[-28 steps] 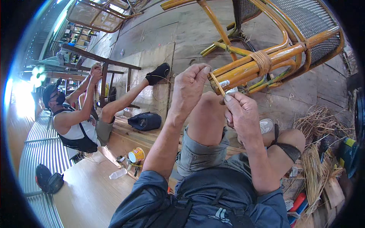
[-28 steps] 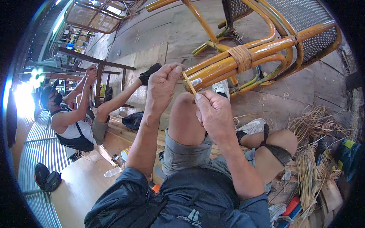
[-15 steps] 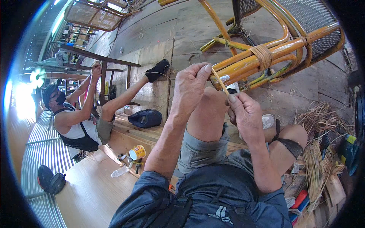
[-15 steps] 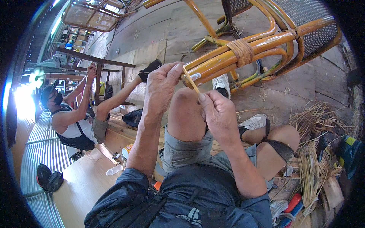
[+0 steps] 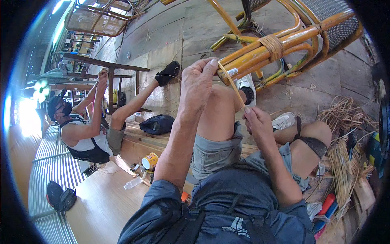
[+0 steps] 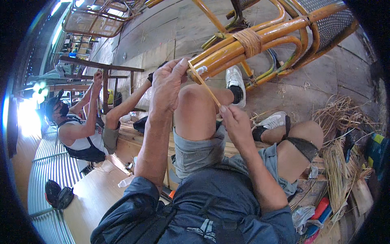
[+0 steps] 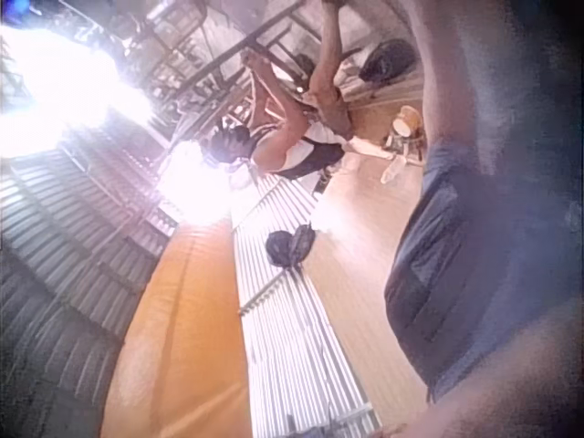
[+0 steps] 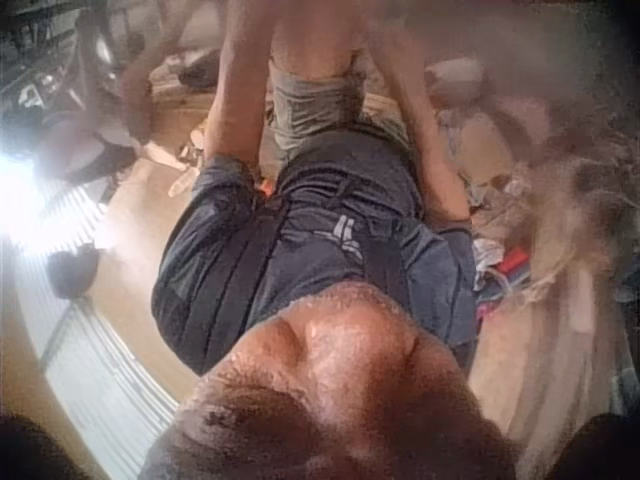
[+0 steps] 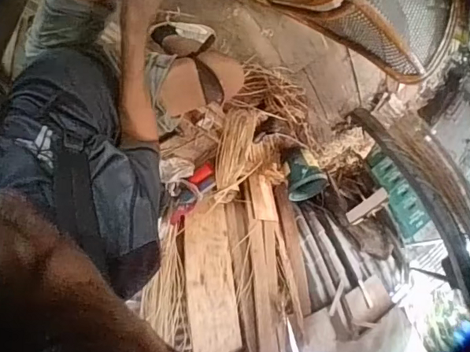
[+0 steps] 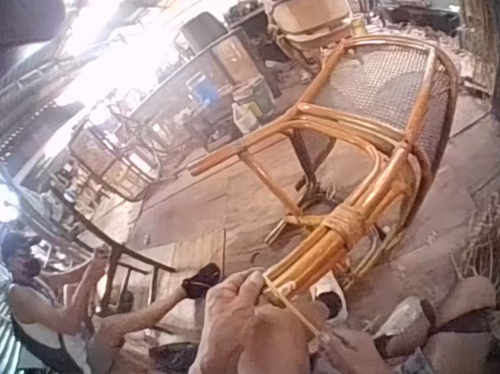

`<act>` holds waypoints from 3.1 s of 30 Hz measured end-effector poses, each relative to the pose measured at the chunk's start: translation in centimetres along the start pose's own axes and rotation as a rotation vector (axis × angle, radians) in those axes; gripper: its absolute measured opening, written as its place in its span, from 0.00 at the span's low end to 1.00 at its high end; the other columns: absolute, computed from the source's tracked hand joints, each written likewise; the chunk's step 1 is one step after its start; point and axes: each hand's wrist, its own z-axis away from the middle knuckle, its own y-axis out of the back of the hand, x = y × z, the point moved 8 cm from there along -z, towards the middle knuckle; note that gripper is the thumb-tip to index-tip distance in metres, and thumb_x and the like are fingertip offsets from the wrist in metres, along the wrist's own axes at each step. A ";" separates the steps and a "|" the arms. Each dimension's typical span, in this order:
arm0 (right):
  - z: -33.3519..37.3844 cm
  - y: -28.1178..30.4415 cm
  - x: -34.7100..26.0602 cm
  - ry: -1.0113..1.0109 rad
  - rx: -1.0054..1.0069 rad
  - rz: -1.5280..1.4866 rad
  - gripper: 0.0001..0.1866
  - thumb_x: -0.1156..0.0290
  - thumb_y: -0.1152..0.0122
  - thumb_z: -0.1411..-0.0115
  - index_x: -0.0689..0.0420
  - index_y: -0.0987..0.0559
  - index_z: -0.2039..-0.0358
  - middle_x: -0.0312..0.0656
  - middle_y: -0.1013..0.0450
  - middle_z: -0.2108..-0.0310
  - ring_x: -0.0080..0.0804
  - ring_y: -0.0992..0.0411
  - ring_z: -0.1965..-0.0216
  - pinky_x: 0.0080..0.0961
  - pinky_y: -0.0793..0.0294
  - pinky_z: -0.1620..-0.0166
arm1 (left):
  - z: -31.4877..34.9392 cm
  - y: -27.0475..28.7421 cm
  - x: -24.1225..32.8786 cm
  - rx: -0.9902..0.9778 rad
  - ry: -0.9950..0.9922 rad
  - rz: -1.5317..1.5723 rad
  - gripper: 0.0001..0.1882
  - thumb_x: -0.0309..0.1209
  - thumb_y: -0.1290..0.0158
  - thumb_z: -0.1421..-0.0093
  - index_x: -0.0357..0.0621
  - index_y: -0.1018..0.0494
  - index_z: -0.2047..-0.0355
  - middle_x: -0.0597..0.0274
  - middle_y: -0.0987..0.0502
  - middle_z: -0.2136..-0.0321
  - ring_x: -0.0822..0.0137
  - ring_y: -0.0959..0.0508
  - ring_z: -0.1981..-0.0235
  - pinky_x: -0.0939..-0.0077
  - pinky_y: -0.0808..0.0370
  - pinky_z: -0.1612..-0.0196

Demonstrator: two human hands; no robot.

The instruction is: The person is wrapping rattan or bamboo strips around the joints of a chair frame to reinforce and decorate it.

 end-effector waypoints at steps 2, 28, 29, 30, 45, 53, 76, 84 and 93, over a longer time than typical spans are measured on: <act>-1.6 -0.4 0.1 0.032 -0.021 0.000 0.18 0.58 0.51 0.35 0.60 0.26 0.73 0.28 0.38 0.83 0.15 0.41 0.81 0.17 0.41 0.78 | -0.2 -0.1 -0.2 -0.021 0.009 0.015 0.15 0.34 0.48 0.38 0.32 0.25 0.60 0.64 0.23 0.71 0.78 0.28 0.70 0.84 0.31 0.64; -6.5 -2.0 0.8 0.421 0.011 0.122 0.22 0.51 0.48 0.36 0.57 0.27 0.76 0.28 0.38 0.82 0.15 0.42 0.80 0.17 0.42 0.77 | -0.1 0.0 -0.2 -0.013 0.032 -0.007 0.13 0.39 0.46 0.39 0.41 0.25 0.64 0.69 0.24 0.73 0.80 0.29 0.74 0.85 0.35 0.70; -6.8 -2.0 1.4 0.354 0.004 0.129 0.22 0.51 0.48 0.36 0.57 0.27 0.76 0.28 0.38 0.82 0.15 0.42 0.80 0.16 0.42 0.77 | -0.1 -0.1 -0.3 -0.009 0.036 -0.007 0.13 0.39 0.46 0.39 0.41 0.26 0.64 0.69 0.24 0.73 0.80 0.29 0.74 0.85 0.35 0.70; -7.1 -2.1 1.7 0.311 -0.006 0.125 0.22 0.50 0.48 0.37 0.57 0.27 0.76 0.28 0.38 0.82 0.15 0.42 0.80 0.16 0.42 0.77 | 0.0 -0.1 -0.3 -0.016 0.036 -0.002 0.13 0.40 0.46 0.39 0.41 0.26 0.64 0.69 0.24 0.73 0.80 0.29 0.73 0.84 0.34 0.70; -12.9 -4.0 -2.8 0.785 0.064 0.271 0.17 0.69 0.42 0.43 0.60 0.29 0.53 0.44 0.29 0.57 0.36 0.31 0.53 0.32 0.32 0.50 | 0.1 0.0 0.3 0.011 0.075 0.031 0.15 0.37 0.47 0.38 0.35 0.24 0.62 0.70 0.25 0.73 0.81 0.32 0.72 0.86 0.35 0.67; -16.8 -5.6 -0.4 0.514 -0.162 -0.179 0.19 0.63 0.39 0.43 0.56 0.29 0.54 0.36 0.29 0.60 0.29 0.30 0.57 0.26 0.31 0.50 | 0.5 -0.5 0.5 0.086 0.102 0.055 0.14 0.38 0.44 0.41 0.40 0.24 0.62 0.73 0.27 0.73 0.83 0.36 0.74 0.88 0.38 0.69; -14.5 -6.2 -12.1 0.909 0.102 0.331 0.21 0.52 0.55 0.34 0.57 0.32 0.74 0.41 0.36 0.79 0.30 0.37 0.78 0.28 0.34 0.73 | 0.8 -0.6 0.6 0.046 0.165 0.124 0.13 0.32 0.47 0.38 0.33 0.27 0.59 0.64 0.25 0.68 0.79 0.27 0.66 0.85 0.30 0.61; -14.6 -6.3 -13.1 0.980 0.070 0.366 0.18 0.54 0.51 0.35 0.57 0.32 0.73 0.43 0.34 0.78 0.37 0.35 0.79 0.30 0.33 0.74 | 0.6 -0.9 -0.2 0.070 0.175 0.268 0.13 0.32 0.47 0.39 0.33 0.27 0.60 0.65 0.25 0.69 0.79 0.28 0.68 0.85 0.29 0.63; -11.9 -0.6 -8.4 0.624 0.317 0.505 0.15 0.61 0.42 0.42 0.58 0.26 0.60 0.49 0.27 0.69 0.40 0.27 0.63 0.37 0.31 0.57 | 1.0 -1.0 0.5 0.119 0.113 0.244 0.12 0.30 0.50 0.38 0.33 0.32 0.58 0.61 0.26 0.68 0.77 0.27 0.69 0.84 0.29 0.65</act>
